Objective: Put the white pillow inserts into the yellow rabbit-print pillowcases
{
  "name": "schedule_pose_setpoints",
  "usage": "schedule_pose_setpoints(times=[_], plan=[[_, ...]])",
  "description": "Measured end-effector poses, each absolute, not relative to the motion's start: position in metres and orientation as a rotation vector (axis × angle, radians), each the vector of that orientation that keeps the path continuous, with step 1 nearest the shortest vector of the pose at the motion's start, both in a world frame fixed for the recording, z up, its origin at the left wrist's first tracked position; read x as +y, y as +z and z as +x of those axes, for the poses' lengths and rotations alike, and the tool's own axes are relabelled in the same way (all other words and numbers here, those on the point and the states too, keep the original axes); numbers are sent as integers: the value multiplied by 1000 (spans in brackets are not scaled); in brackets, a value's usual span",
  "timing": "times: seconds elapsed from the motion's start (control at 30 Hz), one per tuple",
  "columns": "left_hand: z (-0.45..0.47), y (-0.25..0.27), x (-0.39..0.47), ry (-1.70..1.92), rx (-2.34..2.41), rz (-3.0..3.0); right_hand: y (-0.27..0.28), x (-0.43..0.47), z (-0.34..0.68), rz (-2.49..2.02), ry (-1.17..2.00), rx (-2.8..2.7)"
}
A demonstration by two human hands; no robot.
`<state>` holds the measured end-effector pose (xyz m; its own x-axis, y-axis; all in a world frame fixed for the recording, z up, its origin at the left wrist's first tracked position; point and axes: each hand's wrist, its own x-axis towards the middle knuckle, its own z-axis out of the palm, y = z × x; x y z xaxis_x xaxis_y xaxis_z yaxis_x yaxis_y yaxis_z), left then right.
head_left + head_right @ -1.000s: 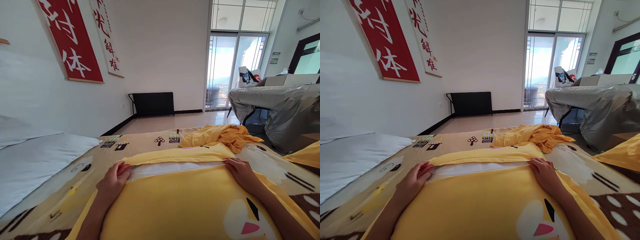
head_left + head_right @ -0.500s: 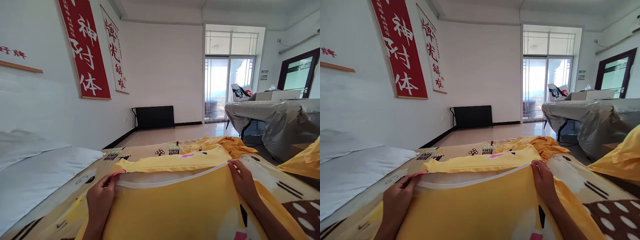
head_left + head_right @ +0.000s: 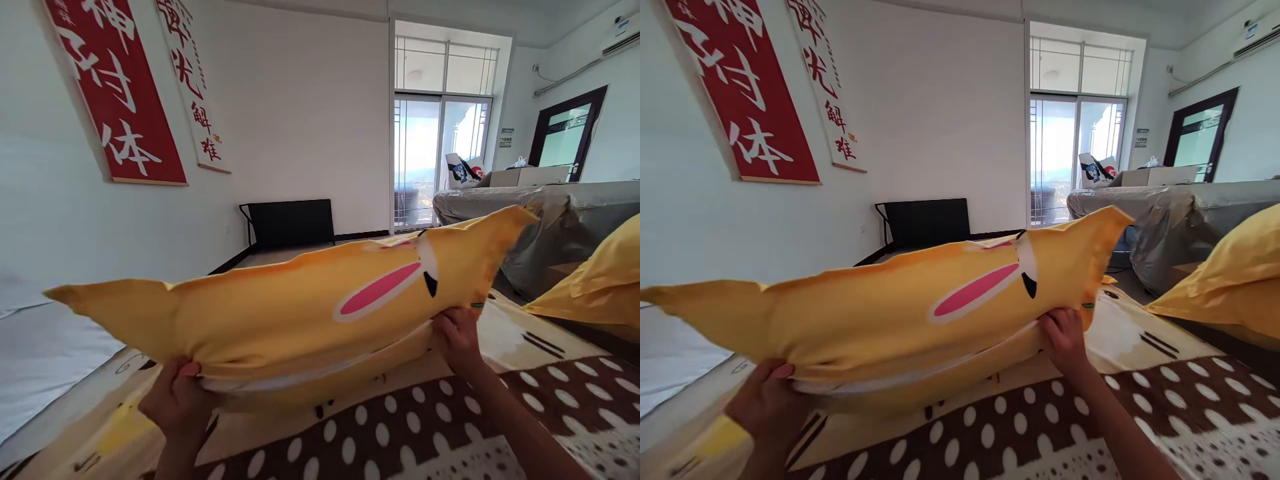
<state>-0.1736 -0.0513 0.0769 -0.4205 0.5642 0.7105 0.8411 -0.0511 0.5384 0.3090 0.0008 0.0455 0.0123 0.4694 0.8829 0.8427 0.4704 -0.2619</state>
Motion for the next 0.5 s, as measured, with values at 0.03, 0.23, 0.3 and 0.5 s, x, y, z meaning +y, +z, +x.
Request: schedule_pose_setpoints(times=[0.03, 0.23, 0.3, 0.5], plan=[[-164, 78, -47, -1494, -1972, -1494, 40, 12, 307, -1144, -371, -1728], [-131, 83, -32, -1477, -1966, -1532, 19, 40, 314, -1168, -209, -1764], [-135, 80, -31, -1463, -1891, -1514, 18, 37, 316, -1164, -224, -1732], [-136, 79, -33, -1329, -1693, -1484, 32, 25, 317, -1086, -123, -1630]])
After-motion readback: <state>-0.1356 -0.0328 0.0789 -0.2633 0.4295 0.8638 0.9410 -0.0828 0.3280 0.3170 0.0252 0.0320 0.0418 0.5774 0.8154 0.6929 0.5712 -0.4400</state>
